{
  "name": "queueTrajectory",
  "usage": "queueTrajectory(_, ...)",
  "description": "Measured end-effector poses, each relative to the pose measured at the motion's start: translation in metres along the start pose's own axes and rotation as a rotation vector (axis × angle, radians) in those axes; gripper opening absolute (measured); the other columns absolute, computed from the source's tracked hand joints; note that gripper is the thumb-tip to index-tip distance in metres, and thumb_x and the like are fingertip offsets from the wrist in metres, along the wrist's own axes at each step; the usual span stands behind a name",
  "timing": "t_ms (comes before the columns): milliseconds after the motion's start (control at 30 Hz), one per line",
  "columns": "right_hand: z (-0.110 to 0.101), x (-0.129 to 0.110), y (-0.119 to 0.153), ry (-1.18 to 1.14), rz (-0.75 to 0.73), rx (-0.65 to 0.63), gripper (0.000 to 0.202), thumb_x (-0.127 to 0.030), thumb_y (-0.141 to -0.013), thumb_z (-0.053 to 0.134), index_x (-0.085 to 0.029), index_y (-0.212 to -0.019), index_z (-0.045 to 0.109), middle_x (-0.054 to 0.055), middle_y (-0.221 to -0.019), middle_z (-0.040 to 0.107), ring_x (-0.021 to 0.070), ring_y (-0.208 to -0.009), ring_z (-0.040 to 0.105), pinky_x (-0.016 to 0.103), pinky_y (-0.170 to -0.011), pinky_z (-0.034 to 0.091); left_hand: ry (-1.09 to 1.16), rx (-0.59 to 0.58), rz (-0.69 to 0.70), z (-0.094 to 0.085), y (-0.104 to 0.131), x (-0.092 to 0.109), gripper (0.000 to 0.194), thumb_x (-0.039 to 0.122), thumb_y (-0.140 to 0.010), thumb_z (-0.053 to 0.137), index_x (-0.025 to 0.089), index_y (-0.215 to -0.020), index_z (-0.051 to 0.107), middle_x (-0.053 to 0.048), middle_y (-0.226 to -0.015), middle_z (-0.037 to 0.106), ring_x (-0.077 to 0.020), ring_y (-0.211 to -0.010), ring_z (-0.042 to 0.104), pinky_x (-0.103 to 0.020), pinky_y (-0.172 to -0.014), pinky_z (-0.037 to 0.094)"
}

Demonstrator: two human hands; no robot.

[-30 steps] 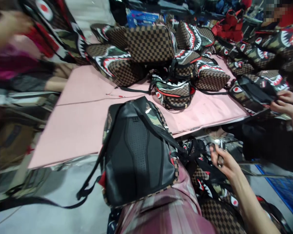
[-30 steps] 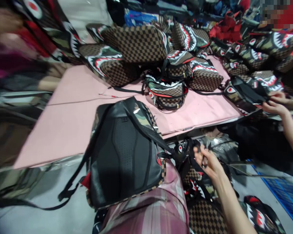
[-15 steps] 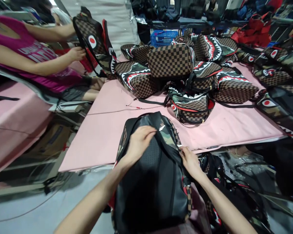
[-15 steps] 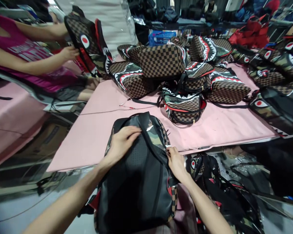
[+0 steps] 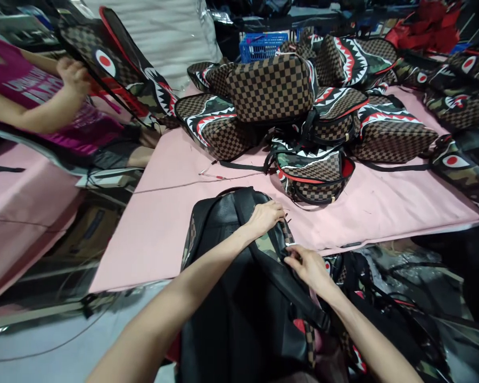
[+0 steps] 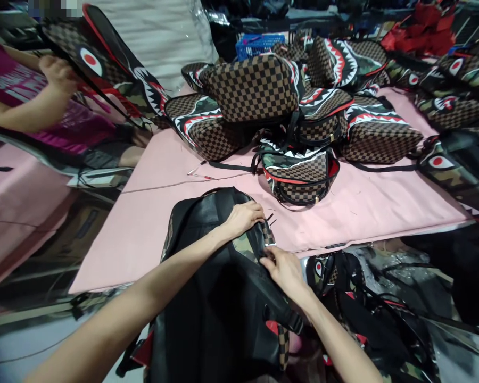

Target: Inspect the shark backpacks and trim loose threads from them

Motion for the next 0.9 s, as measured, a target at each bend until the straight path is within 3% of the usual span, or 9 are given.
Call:
queueTrajectory(133,-0.030,0.017,-0.018,0.199,0.103,0.178,0.053,-0.044,-0.085,0.049,-0.017,-0.130,0.041,0.011,-0.096,0.068,0.0248,-0.080,0.065,0.031,-0.065,0.042,0.399,0.196,-0.377,-0.004,0.000,-0.013,0.009,0.020,-0.079,0.054,0.019,-0.074,0.062,-0.005,-0.081,0.064,-0.0191,-0.084,0.056,-0.027,-0.074,0.039)
queueTrajectory(233,-0.036,0.018,-0.036,0.246,0.101,0.222,0.036,-0.034,-0.088,0.046,-0.016,-0.119,0.049,0.010,-0.094,0.067,0.0240,-0.082,0.062,0.030,-0.066,0.040,0.604,0.277,-0.556,-0.001,-0.001,-0.021,0.010,0.022,-0.077,0.055,0.020,-0.068,0.059,-0.003,-0.071,0.064,-0.0177,-0.074,0.058,-0.027,-0.072,0.041)
queueTrajectory(467,-0.028,0.000,-0.063,0.308,-0.111,0.345,0.029,-0.033,-0.091,0.043,-0.023,-0.111,0.062,0.008,-0.096,0.064,0.0233,-0.088,0.054,0.033,-0.071,0.035,0.993,0.336,-0.691,0.009,-0.005,-0.030,0.016,0.021,-0.072,0.056,0.016,-0.059,0.051,-0.001,-0.054,0.058,-0.0083,-0.045,0.049,-0.021,-0.050,0.041)
queueTrajectory(633,-0.026,-0.007,-0.073,0.384,-0.196,0.380,0.030,-0.029,-0.093,0.039,-0.021,-0.105,0.065,0.007,-0.093,0.065,0.0222,-0.088,0.051,0.034,-0.073,0.031,1.172,0.391,-0.726,0.008,-0.002,-0.032,0.013,0.017,-0.067,0.057,0.013,-0.056,0.051,0.000,-0.052,0.055,-0.0048,-0.042,0.047,-0.017,-0.045,0.039)
queueTrajectory(900,-0.023,-0.016,-0.083,0.514,-0.267,0.390,0.024,-0.025,-0.091,0.045,-0.020,-0.099,0.068,0.007,-0.088,0.065,0.0203,-0.085,0.050,0.034,-0.070,0.028,1.271,0.419,-0.733,0.009,-0.004,-0.031,0.015,0.016,-0.065,0.063,0.012,-0.054,0.054,0.001,-0.048,0.055,-0.0042,-0.041,0.047,-0.015,-0.043,0.038)
Point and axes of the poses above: each hand's wrist, its own y-axis away from the middle knuckle, its own z-axis out of the palm, x = y × z, the point moved 3 cm from there along -y, towards the middle knuckle
